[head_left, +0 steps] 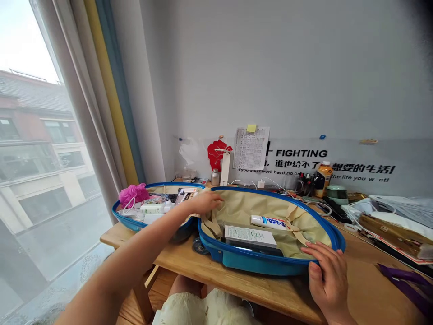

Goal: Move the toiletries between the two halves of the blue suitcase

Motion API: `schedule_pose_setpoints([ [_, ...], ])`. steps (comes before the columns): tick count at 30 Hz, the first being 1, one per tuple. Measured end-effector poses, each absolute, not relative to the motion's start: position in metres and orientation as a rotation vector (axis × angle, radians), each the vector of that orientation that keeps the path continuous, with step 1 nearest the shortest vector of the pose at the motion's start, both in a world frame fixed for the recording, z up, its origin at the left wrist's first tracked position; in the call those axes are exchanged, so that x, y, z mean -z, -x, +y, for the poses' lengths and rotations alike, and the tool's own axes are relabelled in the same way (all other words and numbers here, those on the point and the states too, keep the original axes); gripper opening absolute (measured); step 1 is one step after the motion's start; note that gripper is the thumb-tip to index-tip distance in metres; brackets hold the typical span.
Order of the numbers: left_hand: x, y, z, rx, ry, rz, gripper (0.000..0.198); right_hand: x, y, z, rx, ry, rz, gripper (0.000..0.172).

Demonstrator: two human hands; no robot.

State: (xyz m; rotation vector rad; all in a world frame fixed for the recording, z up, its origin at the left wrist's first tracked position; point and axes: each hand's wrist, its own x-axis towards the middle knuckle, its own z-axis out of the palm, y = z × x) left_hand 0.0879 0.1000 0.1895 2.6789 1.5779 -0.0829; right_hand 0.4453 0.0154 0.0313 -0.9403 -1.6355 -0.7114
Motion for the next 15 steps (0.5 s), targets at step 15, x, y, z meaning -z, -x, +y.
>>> schedule_pose_setpoints([
  [15,-0.183,0.090,0.093,0.570,-2.252,2.184,0.060,-0.032,-0.442,0.016,0.719,0.925,-1.612,0.026],
])
